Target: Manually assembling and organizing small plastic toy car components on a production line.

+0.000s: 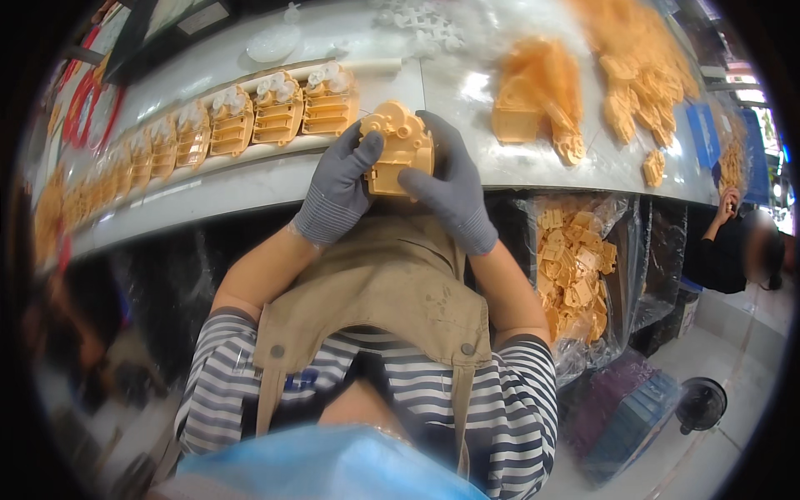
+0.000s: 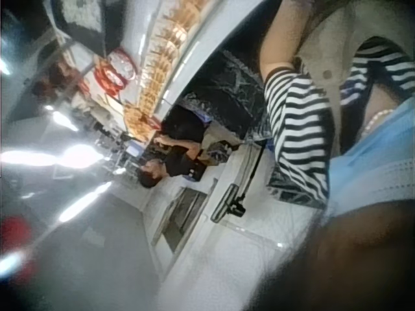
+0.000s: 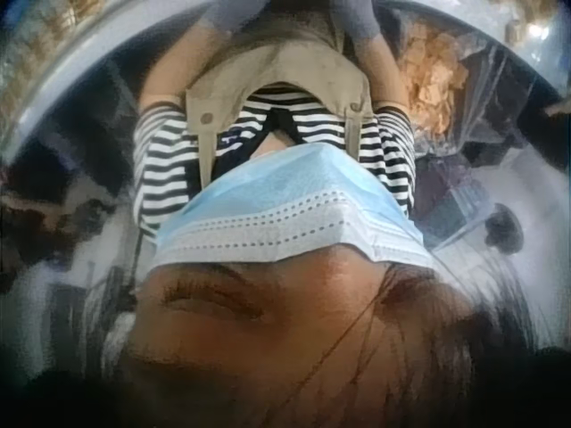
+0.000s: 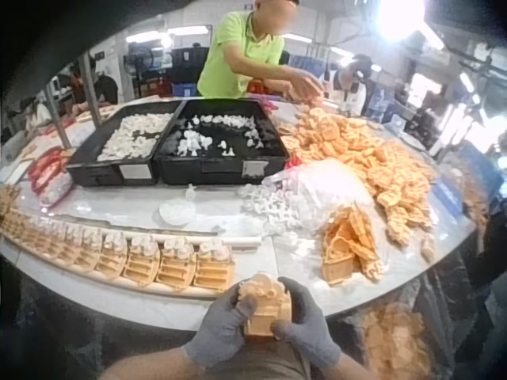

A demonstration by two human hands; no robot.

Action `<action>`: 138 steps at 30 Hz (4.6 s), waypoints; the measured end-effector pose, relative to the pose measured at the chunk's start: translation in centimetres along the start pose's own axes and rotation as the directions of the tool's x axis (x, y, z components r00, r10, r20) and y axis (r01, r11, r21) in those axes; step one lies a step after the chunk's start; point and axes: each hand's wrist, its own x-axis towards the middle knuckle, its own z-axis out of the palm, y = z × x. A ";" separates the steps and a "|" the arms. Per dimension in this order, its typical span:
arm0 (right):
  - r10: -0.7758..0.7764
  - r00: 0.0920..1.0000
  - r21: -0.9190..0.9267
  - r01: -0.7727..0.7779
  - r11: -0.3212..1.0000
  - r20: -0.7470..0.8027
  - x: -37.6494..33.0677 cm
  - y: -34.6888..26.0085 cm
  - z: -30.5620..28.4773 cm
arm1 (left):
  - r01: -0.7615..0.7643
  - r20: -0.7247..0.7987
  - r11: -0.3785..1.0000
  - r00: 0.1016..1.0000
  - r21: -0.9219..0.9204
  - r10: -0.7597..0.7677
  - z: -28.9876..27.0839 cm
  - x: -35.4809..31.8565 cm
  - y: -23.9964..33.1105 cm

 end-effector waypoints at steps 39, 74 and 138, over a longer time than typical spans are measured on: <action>-0.386 0.923 -0.480 0.339 0.809 0.002 -1.1 -0.3 2.7 | 0.023 0.062 0.971 0.998 -0.238 -0.008 -0.5 -1.3 0.7; -0.161 0.954 -0.019 0.162 0.987 -0.252 1.6 -0.1 -0.3 | 0.096 0.039 0.925 0.995 -0.368 -0.088 -0.7 -0.2 0.5; -0.715 0.695 -0.438 0.622 0.650 -0.075 -1.9 -1.4 0.7 | -0.307 0.341 0.891 0.921 0.335 0.189 -0.3 -0.8 1.6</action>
